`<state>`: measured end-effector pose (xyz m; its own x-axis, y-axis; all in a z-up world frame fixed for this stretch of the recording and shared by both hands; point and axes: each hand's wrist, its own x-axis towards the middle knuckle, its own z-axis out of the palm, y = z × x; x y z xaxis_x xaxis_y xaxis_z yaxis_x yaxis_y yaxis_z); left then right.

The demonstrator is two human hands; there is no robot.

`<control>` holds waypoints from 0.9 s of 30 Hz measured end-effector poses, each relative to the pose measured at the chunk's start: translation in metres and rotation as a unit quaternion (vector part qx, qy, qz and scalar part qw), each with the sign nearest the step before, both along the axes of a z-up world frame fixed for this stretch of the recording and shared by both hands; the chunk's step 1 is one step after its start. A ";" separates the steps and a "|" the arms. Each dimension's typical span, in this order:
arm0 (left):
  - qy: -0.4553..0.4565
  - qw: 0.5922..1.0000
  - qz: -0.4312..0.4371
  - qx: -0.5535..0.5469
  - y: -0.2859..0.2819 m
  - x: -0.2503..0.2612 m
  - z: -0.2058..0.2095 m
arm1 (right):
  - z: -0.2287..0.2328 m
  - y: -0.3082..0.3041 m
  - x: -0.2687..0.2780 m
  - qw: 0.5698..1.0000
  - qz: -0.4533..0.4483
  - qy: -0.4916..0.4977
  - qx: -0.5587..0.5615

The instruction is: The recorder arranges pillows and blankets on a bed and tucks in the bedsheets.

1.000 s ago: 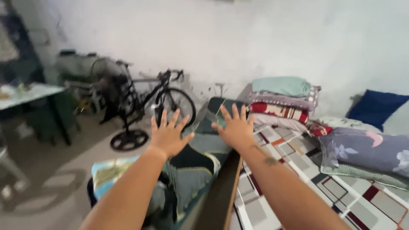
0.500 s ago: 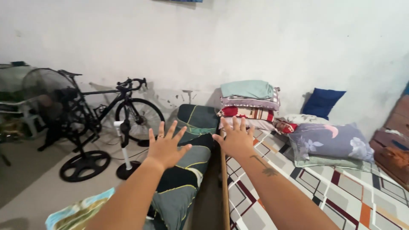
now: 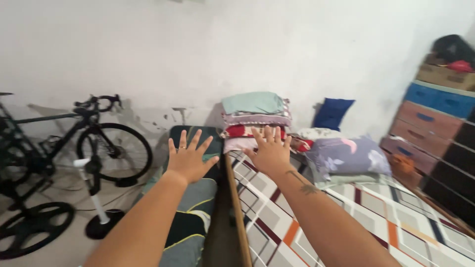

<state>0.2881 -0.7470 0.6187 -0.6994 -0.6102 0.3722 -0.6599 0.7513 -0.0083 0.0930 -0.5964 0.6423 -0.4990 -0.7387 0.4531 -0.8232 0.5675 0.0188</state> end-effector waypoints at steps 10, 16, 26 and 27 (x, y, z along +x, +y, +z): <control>0.009 0.996 -0.085 0.015 0.092 -0.010 -0.002 | -0.014 0.125 0.035 0.997 -0.076 -0.020 0.008; 0.023 0.988 -0.148 0.039 0.194 0.000 -0.043 | -0.058 0.238 0.063 0.989 -0.133 -0.052 0.047; 0.003 0.977 -0.212 0.008 0.339 -0.066 -0.072 | -0.070 0.421 0.040 0.969 -0.239 -0.057 0.032; 0.005 0.977 -0.212 0.005 0.353 -0.078 -0.069 | -0.067 0.439 0.033 0.966 -0.249 -0.067 0.028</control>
<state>0.2104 -0.3937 0.5500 -0.8868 -0.2696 0.3755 -0.2889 0.9573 0.0050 0.1263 -0.1569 0.5755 -0.8500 -0.4133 0.3266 -0.4454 0.8949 -0.0267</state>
